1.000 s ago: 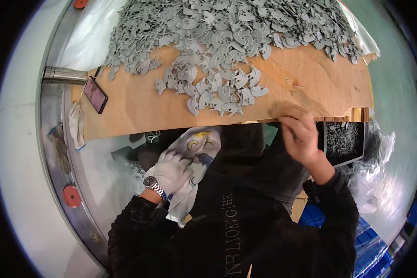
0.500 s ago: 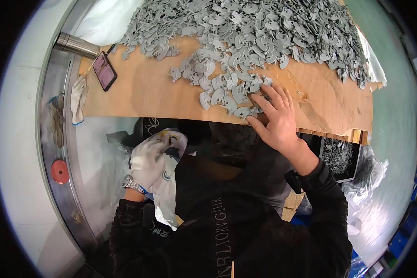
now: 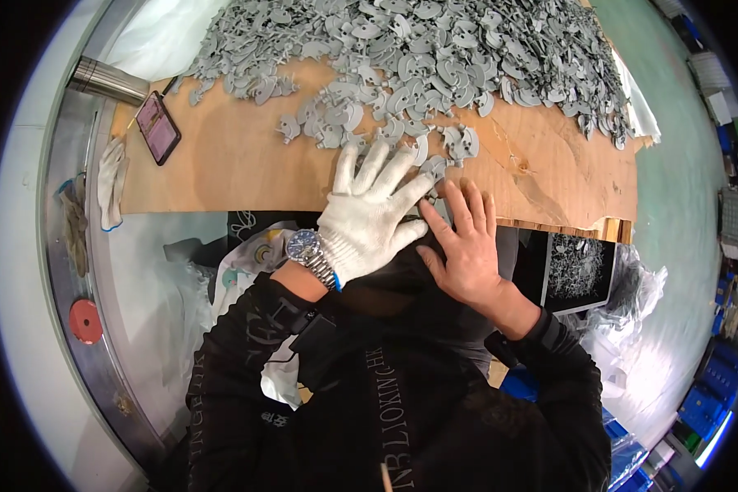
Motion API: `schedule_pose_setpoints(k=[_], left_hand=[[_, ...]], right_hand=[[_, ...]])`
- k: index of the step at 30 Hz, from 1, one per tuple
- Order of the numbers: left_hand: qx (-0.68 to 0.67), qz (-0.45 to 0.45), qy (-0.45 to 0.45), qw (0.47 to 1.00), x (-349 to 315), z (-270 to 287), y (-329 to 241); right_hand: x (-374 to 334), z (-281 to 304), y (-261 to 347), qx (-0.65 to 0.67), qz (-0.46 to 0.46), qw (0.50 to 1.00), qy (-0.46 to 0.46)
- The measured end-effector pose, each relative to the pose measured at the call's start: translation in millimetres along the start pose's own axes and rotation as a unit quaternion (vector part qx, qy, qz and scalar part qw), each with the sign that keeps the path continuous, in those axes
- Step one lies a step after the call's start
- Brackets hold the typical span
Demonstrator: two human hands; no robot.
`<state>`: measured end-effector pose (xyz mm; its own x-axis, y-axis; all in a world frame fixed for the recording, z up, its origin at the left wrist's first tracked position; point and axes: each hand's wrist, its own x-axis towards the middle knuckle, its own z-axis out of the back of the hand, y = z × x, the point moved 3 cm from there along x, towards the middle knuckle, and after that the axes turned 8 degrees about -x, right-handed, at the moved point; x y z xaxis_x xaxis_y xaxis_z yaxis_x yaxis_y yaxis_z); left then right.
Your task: Sorting and inspecting a large quantity of small gray plastic parts on a workbench.
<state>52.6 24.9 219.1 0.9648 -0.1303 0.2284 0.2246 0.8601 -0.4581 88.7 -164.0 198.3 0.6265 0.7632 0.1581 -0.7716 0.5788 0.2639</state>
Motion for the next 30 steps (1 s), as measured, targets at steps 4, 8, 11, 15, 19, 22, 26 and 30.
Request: schedule_pose_setpoints(k=[4, 8, 11, 15, 19, 22, 26, 30], left_hand=[[-0.016, -0.019, 0.037, 0.999, -5.7, 2.9, -1.8], [-0.054, -0.048, 0.061, 0.996, -11.0, 3.4, -2.3], [-0.210, -0.073, -0.034, 0.974, -17.7, 13.3, 3.4], [-0.137, 0.033, -0.240, 0.961, -15.7, 35.6, 59.0], [0.028, 0.137, -0.240, 0.961, -12.0, 41.3, 105.0], [0.091, 0.181, -0.194, 0.960, -9.2, 42.9, 114.9], [0.108, 0.171, -0.115, 0.972, 2.9, 28.0, 101.4], [0.047, 0.080, -0.047, 0.995, 18.0, 20.7, 85.3]], right_hand=[[-15.3, -0.7, 4.9, 0.030, 0.008, 0.999, 0.025], [-24.1, -0.6, -0.3, 0.094, 0.042, 0.995, -0.009], [-23.1, 3.6, -18.3, 0.150, 0.092, 0.982, -0.065], [21.7, 12.8, -56.8, 0.151, 0.049, 0.980, -0.120], [57.7, 12.9, -68.2, 0.090, -0.014, 0.989, -0.119], [81.4, 6.7, -71.7, 0.069, -0.025, 0.990, -0.119], [105.3, -1.5, -68.2, 0.011, -0.025, 0.992, -0.120], [112.0, -3.6, -63.6, -0.044, -0.030, 0.992, -0.112]])
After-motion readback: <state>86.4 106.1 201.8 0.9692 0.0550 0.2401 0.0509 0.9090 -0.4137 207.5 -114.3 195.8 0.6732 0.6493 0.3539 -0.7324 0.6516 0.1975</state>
